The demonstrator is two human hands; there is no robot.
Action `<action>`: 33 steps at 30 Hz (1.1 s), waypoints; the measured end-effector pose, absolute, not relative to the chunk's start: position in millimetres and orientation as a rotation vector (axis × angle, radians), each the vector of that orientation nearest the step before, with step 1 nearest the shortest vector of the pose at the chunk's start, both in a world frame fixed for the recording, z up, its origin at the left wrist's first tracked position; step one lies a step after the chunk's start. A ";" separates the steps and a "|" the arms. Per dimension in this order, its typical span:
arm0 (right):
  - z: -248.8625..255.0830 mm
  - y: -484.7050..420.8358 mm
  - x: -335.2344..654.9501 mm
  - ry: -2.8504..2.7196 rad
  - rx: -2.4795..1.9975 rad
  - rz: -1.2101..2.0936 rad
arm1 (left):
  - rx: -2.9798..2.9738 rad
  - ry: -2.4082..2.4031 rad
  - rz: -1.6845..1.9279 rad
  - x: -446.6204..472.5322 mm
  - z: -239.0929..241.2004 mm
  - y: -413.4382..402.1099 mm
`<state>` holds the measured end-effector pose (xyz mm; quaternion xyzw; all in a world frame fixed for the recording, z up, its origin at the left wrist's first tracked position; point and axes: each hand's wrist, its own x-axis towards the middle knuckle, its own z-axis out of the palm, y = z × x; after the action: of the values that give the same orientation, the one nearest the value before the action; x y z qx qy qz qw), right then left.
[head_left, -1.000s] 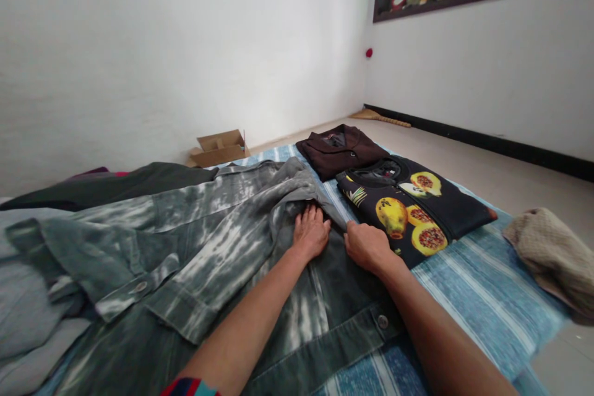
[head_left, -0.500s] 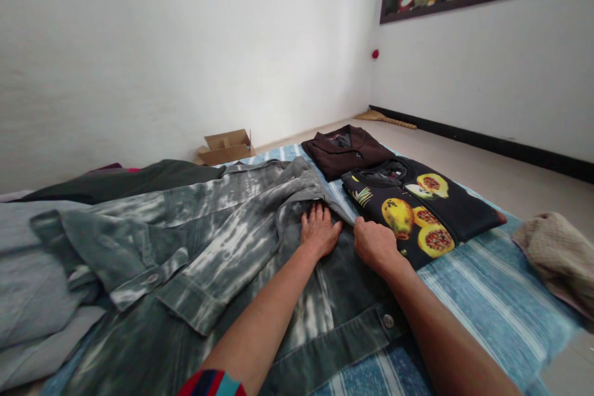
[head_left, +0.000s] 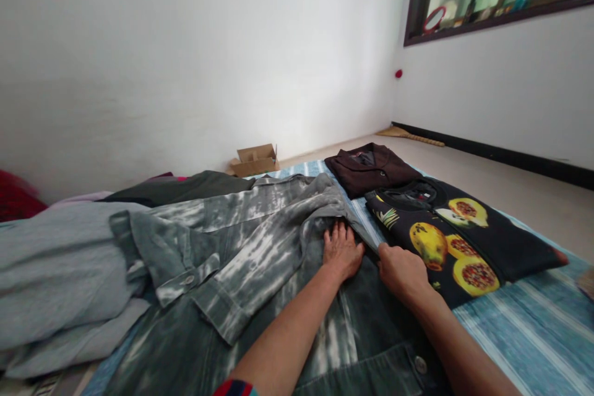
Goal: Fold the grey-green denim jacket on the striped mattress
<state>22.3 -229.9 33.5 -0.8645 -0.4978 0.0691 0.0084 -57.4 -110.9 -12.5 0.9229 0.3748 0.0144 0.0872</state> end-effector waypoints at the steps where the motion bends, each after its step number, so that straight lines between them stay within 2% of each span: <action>1: 32.9 -229.9 22.2 -1.557 -2.702 0.218 | 2.740 1.117 0.046 -57.7 -12.4 -110.9; 9: 30.6 -230.0 21.4 -1.599 -2.710 0.211 | 2.730 0.937 0.199 -71.3 6.8 -117.0; 13: 29.2 -229.9 23.4 -1.601 -2.718 0.248 | 2.747 0.865 0.513 -102.8 37.2 -93.5; 16: 29.4 -230.3 24.4 -1.608 -2.712 0.271 | 2.749 1.320 0.660 -145.9 60.0 -52.6; 18: 29.9 -230.8 24.5 -1.618 -2.703 0.272 | 2.693 1.713 0.502 -179.4 69.1 -22.5; 20: 30.6 -231.2 24.5 -1.625 -2.700 0.281 | 2.593 1.905 0.223 -210.3 71.0 3.4; 23: 32.6 -231.8 24.1 -1.629 -2.702 0.293 | 2.465 1.814 -0.056 -241.5 62.1 28.6; 29: 37.5 -233.2 22.7 -1.647 -2.693 0.290 | 2.185 1.619 0.180 -246.4 49.4 37.7; 33: 38.4 -233.8 22.3 -1.653 -2.692 0.286 | 1.854 1.371 0.377 -228.3 83.2 32.5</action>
<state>22.3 -233.8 38.4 -0.8485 -0.5212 0.0902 -0.0152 -228.3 32.5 83.2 0.7302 0.5397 0.1483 0.3918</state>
